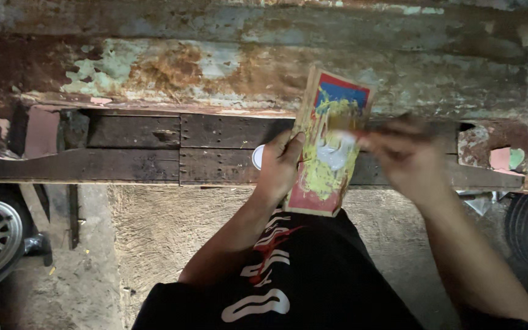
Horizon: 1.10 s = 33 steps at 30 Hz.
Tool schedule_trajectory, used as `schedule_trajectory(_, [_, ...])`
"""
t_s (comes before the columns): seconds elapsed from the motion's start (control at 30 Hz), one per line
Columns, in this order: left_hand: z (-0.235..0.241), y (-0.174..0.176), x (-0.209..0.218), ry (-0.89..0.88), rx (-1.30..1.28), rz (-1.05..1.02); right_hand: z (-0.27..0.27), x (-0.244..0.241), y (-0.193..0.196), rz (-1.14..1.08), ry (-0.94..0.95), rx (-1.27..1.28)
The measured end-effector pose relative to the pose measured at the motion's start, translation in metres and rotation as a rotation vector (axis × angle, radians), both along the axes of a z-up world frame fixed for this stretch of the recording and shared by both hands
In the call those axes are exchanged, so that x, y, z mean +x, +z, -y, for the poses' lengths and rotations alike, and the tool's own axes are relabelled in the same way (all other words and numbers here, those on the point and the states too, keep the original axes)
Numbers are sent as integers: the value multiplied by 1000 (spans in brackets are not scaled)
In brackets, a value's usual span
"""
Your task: The person uses a red plastic spreader to apply a thick yellowish paste onto a small rectangular board with red and blue edges. The person repeatedly scoops and spreads the paste across the board's surface, working in a dimly lit garage or workshop.
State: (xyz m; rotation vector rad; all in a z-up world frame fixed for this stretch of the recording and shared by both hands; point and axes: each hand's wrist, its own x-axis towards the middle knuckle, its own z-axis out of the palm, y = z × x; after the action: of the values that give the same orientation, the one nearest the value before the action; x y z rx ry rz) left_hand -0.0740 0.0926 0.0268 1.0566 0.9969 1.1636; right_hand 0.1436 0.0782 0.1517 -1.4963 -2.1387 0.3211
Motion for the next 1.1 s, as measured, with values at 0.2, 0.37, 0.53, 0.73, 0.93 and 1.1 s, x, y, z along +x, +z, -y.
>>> schedule_trajectory(0.2, [3, -2, 17, 17, -1, 97, -15, -6, 7, 337, 36, 206])
schedule_trajectory(0.37, [1, -7, 25, 58, -39, 105, -8, 0, 9, 27, 132, 44])
schedule_trajectory(0.53, [3, -11, 27, 98, 35, 25, -25, 20, 10, -169, 16, -42])
schedule_trajectory(0.73, [2, -8, 25, 53, -30, 83, -28, 12, -5, 175, 147, 153])
schedule_trajectory(0.93, [-1, -5, 20, 64, -35, 39, -21, 12, -3, 103, 166, 144])
schedule_trajectory(1.1, [-1, -2, 20, 64, 38, -41, -38, 14, -6, 460, 134, 289])
